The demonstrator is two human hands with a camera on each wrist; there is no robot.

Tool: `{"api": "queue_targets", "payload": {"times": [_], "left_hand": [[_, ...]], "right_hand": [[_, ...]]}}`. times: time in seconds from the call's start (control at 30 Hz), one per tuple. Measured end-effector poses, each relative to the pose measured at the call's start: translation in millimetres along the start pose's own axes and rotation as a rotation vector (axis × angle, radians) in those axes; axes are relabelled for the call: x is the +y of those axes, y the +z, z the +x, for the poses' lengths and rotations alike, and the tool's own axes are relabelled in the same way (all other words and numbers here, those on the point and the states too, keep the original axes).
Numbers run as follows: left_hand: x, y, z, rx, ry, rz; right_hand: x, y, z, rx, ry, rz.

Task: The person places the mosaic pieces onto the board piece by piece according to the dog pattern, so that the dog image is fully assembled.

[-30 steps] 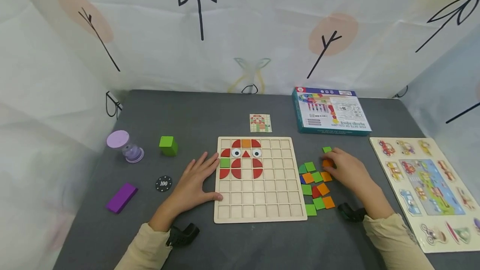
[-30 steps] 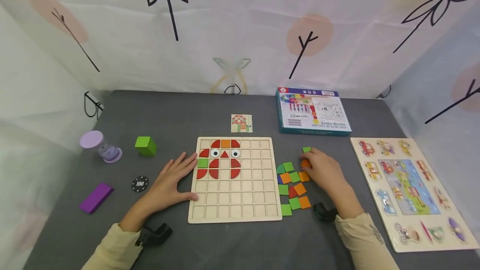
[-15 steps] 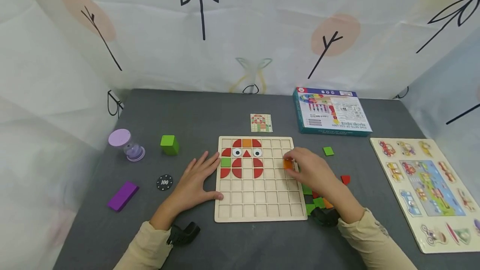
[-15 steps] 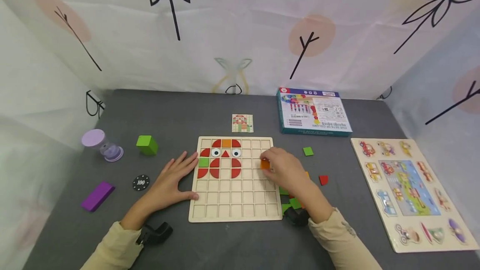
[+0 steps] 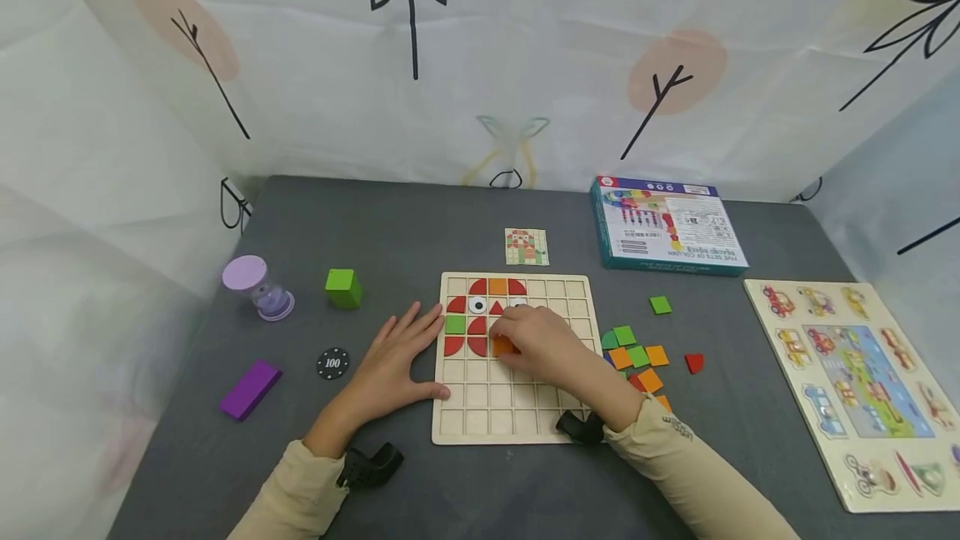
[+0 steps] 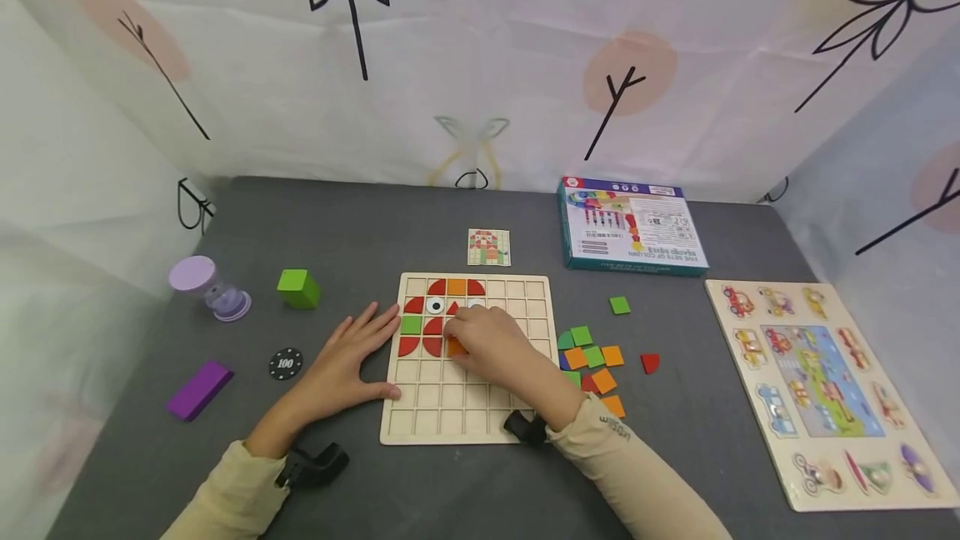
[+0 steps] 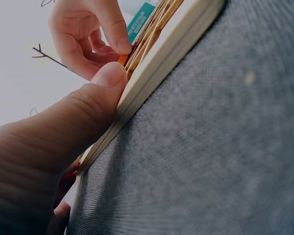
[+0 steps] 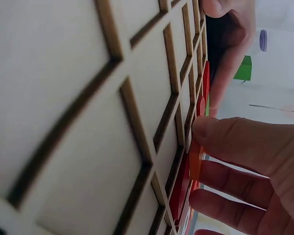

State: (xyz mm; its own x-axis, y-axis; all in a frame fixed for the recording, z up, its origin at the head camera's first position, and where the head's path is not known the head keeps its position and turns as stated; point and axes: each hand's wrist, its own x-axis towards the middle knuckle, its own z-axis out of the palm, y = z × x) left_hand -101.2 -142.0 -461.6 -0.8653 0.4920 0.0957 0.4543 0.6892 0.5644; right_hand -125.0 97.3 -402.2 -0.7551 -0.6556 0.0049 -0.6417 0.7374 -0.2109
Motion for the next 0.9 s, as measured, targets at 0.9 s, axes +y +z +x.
{"api": "queue_targets", "payload": {"times": [0.9], "left_hand": [[2.0,1.3,0.2,0.008,-0.008,0.000]], "right_hand": [[84.5,-33.3,-103.2,0.140,0.390,0.057]]}}
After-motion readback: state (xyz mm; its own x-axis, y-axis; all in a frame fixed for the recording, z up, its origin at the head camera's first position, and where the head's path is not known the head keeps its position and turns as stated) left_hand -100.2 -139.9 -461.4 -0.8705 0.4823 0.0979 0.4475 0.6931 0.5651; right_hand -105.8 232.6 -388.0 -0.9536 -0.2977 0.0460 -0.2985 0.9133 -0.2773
